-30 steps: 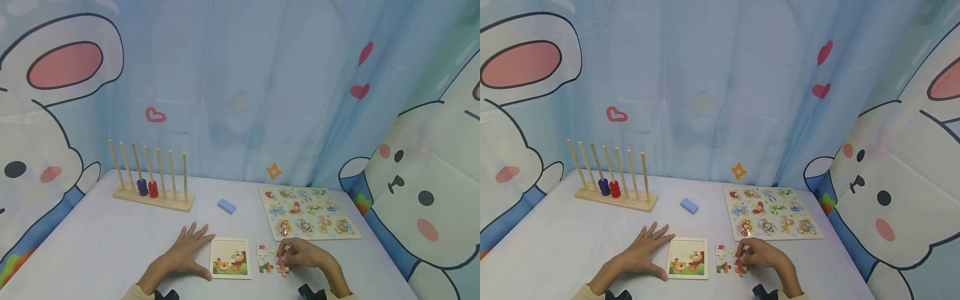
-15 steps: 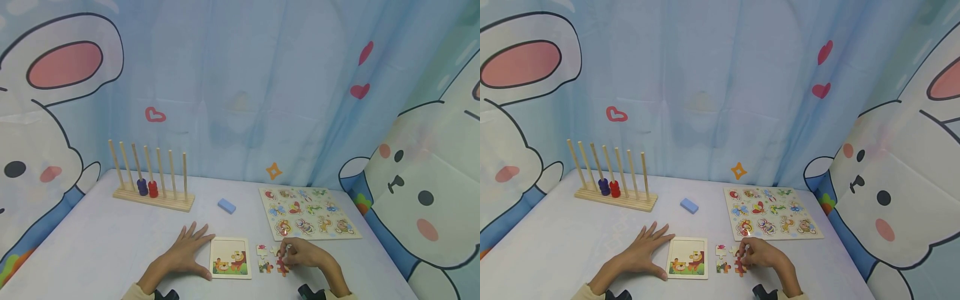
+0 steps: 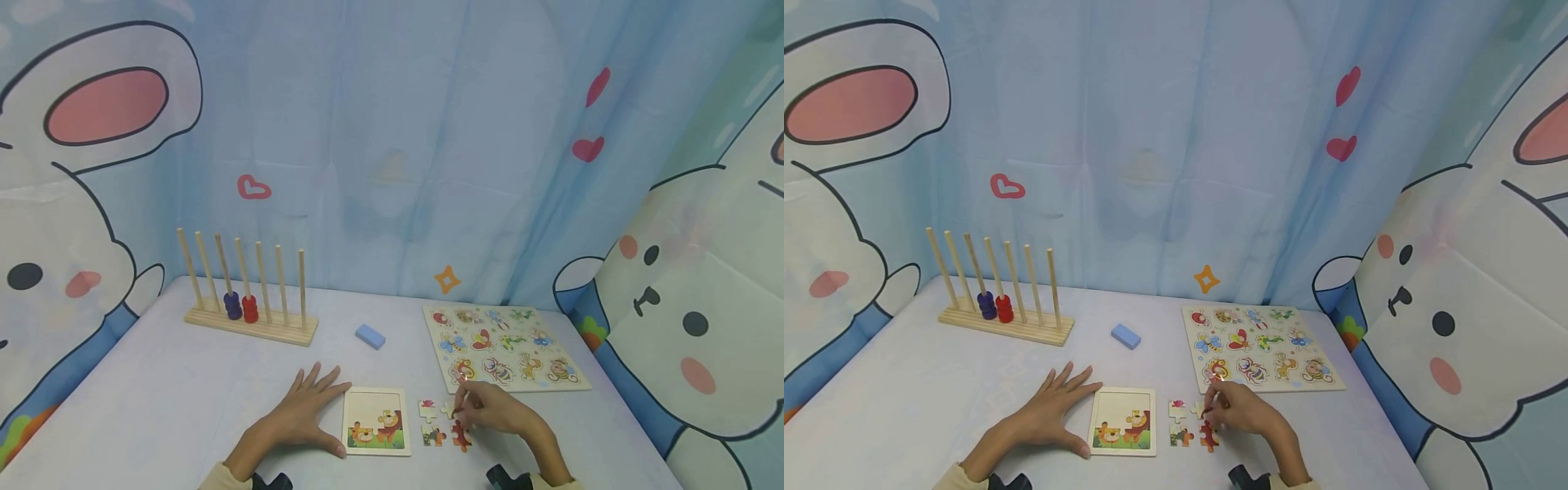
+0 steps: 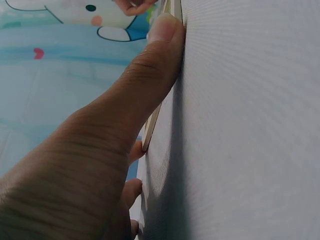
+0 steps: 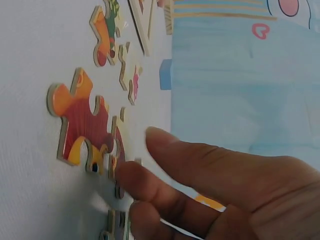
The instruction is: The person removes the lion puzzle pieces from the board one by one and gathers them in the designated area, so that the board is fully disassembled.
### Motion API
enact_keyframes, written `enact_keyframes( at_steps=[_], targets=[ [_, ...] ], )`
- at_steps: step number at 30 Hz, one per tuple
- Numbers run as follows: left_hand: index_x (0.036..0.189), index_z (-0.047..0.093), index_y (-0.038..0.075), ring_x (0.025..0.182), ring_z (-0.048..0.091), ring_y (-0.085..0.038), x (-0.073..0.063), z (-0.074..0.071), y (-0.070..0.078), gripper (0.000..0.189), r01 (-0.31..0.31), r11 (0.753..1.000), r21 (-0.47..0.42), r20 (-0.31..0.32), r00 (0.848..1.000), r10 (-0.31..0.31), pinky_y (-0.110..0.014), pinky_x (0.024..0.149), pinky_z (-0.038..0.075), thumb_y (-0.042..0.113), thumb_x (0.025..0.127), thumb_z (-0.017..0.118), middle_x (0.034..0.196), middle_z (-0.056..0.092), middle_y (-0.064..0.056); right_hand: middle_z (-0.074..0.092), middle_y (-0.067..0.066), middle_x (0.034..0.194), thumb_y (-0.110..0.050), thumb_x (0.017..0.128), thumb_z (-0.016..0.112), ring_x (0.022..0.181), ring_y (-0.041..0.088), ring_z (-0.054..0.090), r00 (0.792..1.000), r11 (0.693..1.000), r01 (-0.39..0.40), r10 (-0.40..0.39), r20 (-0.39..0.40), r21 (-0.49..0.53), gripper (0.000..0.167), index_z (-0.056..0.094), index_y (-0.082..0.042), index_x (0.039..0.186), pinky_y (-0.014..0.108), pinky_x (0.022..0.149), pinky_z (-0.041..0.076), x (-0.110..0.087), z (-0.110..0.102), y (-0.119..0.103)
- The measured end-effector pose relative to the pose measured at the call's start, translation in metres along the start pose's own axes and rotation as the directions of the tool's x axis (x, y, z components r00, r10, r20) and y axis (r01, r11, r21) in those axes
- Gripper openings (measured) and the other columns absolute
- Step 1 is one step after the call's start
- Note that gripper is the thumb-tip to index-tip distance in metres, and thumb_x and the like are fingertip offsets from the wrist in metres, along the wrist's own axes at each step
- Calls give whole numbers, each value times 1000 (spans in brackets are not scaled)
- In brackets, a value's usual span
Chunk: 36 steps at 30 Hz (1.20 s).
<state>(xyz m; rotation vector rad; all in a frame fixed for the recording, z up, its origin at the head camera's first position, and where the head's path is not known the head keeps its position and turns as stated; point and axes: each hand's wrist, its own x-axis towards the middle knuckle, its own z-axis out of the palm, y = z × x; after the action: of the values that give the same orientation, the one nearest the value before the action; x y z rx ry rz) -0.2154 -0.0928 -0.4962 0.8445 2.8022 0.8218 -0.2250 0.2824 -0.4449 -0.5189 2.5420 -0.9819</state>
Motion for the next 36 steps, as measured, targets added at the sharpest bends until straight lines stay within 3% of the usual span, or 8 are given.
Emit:
enact_keyframes(
  at_steps=[8, 14, 22, 31, 36],
  targets=[
    [144, 44, 20, 144, 6, -47, 0, 3, -3, 107, 7, 1000, 6, 3, 1000, -7, -66, 113, 1, 69, 55, 79, 157, 25, -13, 62, 2, 84, -15, 90, 67, 68, 14, 58, 980, 992, 118, -124, -158, -48, 22, 62, -4, 108, 25, 54, 49, 10, 11, -10],
    [144, 44, 19, 143, 7, -48, 0, 2, -2, 107, 1, 1000, 5, 3, 1000, -1, -66, 112, 1, 69, 55, 79, 157, 25, -14, 63, -1, 90, -17, 89, 68, 75, 10, 59, 956, 977, 205, -214, -201, -67, 24, 64, -6, 111, 25, 59, 52, 22, 31, -23],
    [144, 44, 19, 143, 8, -48, 1, 0, -1, 108, 1, 1000, 22, -1, 1000, -1, -67, 112, 2, 69, 55, 79, 156, 26, -15, 66, -1, 102, -23, 86, 72, 89, 14, 58, 945, 966, 243, -257, -204, -88, 31, 65, -11, 115, 27, 73, 52, 35, 59, -39],
    [144, 44, 18, 143, 8, -49, 0, -1, 0, 107, -1, 1000, 23, 3, 1000, 1, -67, 112, 2, 68, 56, 79, 156, 26, -16, 64, -8, 109, -37, 78, 77, 99, 13, 54, 955, 954, 210, -247, -164, -214, 43, 66, -18, 115, 32, 86, 49, 43, 76, -46],
    [144, 44, 18, 143, 8, -48, 0, 1, 0, 108, -4, 1000, 19, 8, 1000, 4, -67, 112, 2, 69, 56, 78, 156, 26, -16, 62, -9, 110, -41, 80, 75, 103, 14, 52, 964, 943, 199, -238, -121, -267, 35, 70, -20, 109, 35, 90, 48, 45, 79, -48]
  ],
)
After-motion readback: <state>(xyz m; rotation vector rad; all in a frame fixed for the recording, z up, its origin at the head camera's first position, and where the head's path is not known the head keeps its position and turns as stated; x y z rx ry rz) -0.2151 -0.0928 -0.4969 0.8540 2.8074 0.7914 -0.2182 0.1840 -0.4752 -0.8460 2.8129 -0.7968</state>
